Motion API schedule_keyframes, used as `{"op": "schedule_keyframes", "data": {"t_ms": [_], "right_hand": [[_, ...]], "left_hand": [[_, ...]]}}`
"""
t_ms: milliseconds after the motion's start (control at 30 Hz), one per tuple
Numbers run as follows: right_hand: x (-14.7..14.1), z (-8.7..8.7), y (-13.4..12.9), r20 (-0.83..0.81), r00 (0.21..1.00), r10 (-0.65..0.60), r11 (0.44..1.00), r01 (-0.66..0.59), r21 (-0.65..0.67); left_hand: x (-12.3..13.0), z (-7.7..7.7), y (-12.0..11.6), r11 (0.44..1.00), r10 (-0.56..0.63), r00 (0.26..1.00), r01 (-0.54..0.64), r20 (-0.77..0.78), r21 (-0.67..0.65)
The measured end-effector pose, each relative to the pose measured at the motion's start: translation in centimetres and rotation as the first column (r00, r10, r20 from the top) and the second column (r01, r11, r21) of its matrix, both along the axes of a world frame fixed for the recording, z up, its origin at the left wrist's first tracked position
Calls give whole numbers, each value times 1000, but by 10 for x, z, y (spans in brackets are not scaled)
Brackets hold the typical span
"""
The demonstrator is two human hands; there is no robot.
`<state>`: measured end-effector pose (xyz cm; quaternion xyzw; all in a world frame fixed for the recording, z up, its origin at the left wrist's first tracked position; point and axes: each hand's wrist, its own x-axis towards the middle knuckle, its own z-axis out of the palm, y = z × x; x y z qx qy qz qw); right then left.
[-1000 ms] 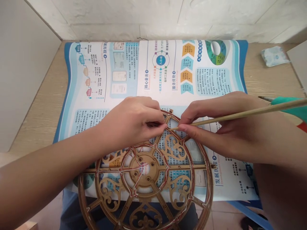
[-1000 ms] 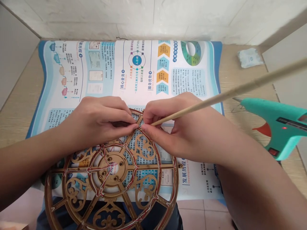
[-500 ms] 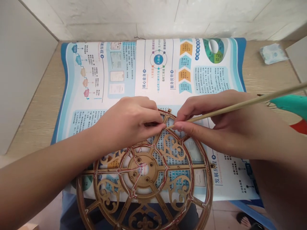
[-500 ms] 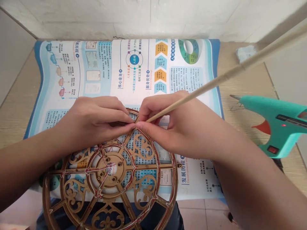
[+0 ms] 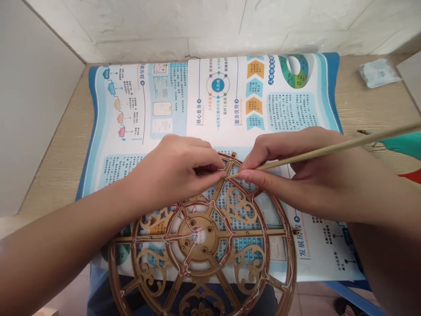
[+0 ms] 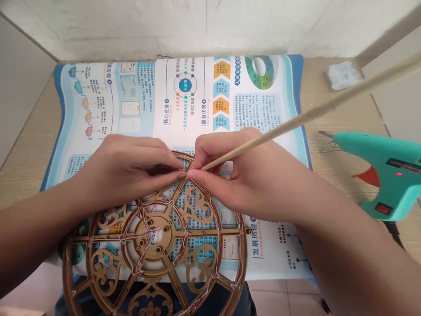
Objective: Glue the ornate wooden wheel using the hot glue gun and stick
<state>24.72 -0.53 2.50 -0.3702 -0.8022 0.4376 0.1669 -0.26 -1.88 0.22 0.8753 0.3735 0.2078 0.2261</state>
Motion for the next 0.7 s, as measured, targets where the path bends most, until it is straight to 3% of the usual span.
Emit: {"op": "schedule_keyframes", "data": {"t_ms": [400, 700], "right_hand": [[-4, -7, -1, -40, 999, -28, 1000, 28, -3], [-7, -2, -3, -3, 999, -39, 999, 39, -27]], "left_hand": [[0, 0, -1, 1000, 20, 998, -19, -63, 25], [1, 0, -1, 1000, 14, 999, -13, -44, 15]]}}
